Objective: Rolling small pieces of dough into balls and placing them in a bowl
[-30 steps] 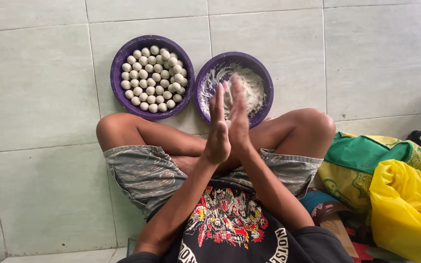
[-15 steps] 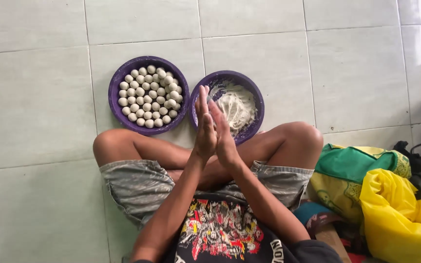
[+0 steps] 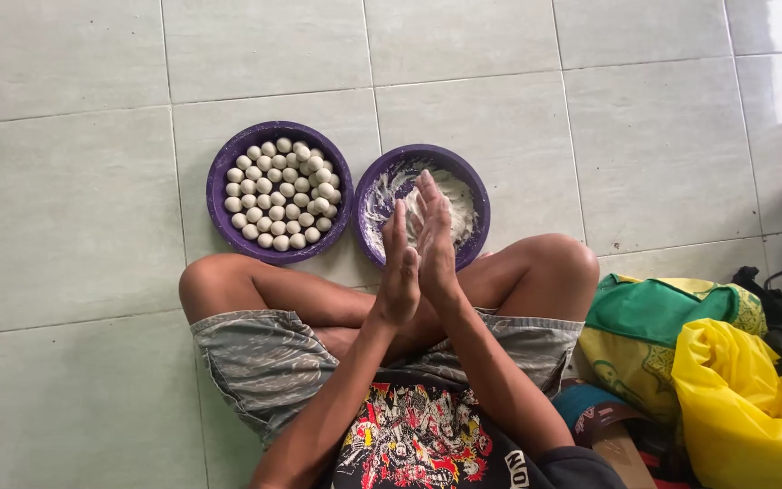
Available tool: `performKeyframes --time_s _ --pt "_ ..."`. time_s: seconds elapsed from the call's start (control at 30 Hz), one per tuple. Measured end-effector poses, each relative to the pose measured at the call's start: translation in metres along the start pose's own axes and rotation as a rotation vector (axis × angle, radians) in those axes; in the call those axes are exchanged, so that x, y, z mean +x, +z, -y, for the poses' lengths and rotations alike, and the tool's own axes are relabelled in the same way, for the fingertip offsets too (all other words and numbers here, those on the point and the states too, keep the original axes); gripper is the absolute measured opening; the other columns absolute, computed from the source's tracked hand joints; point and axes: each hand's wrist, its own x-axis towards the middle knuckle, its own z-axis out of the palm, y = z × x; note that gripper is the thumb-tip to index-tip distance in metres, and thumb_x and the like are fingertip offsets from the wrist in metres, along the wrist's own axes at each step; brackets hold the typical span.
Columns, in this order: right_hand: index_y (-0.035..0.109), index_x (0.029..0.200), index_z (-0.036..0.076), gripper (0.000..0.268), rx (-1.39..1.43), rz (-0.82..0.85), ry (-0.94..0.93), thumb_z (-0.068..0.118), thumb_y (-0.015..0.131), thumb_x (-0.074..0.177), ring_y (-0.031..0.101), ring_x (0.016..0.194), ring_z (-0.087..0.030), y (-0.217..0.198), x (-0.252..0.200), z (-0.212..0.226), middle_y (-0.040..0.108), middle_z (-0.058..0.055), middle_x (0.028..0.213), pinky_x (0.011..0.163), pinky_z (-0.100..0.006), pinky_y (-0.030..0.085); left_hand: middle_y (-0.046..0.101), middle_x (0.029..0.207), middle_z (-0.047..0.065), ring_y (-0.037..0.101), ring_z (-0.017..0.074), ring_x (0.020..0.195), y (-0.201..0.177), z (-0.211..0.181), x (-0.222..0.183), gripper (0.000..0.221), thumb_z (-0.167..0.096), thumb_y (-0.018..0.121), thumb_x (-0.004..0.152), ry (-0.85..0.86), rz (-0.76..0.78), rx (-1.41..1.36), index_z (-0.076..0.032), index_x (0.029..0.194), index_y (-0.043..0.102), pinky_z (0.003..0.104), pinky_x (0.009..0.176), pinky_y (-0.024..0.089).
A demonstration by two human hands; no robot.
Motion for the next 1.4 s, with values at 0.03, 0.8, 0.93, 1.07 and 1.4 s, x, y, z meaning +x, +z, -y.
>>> performKeyframes --time_s 0.03,0.8,0.93,1.07,1.4 --pt "0.016 0.164 0.009 0.079 0.062 -0.017 0.034 0.061 0.022 0.105 0.003 0.151 -0.055 -0.002 0.000 -0.012 0.009 -0.029 0.167 0.118 -0.070 0.001 0.018 0.166 0.022 0.015 0.0373 0.155 -0.001 0.000 -0.005 0.082 -0.061 0.011 0.105 -0.001 0.000 0.001 -0.004 0.164 0.010 0.050 0.127 0.007" --pt "0.014 0.164 0.008 0.077 0.016 0.044 0.026 0.059 0.019 0.106 0.001 0.150 -0.055 0.028 -0.008 -0.015 0.010 -0.029 0.167 0.120 -0.067 0.003 0.021 0.163 0.026 0.019 0.0408 0.154 -0.024 0.006 -0.022 0.084 -0.062 0.014 0.104 0.002 -0.072 0.031 -0.002 0.163 0.013 0.053 0.126 0.009" --pt "0.016 0.163 0.004 0.077 0.110 0.125 0.141 0.055 0.021 0.105 0.006 0.152 -0.054 0.060 -0.025 0.004 0.013 -0.031 0.166 0.117 -0.070 0.003 0.022 0.162 0.027 0.019 0.0415 0.153 -0.047 0.014 -0.004 0.084 -0.062 0.014 0.104 -0.001 -0.113 0.031 -0.002 0.163 0.013 0.053 0.126 0.010" --pt "0.015 0.164 0.006 0.077 0.052 0.093 0.012 0.058 0.019 0.107 0.007 0.151 -0.055 0.037 -0.001 -0.012 0.015 -0.029 0.166 0.120 -0.067 0.006 0.022 0.161 0.028 0.020 0.0422 0.153 -0.043 0.013 -0.019 0.085 -0.062 0.015 0.104 -0.004 -0.139 0.046 -0.001 0.163 0.014 0.054 0.126 0.010" --pt "0.018 0.162 0.003 0.067 0.081 0.095 0.086 0.046 0.020 0.110 0.010 0.153 -0.049 0.024 -0.004 -0.058 0.017 -0.027 0.166 0.121 -0.064 0.010 0.019 0.164 0.025 0.018 0.0403 0.154 -0.046 0.025 -0.010 0.076 -0.056 0.017 0.109 0.056 -0.164 0.084 -0.003 0.164 0.014 0.051 0.126 0.009"
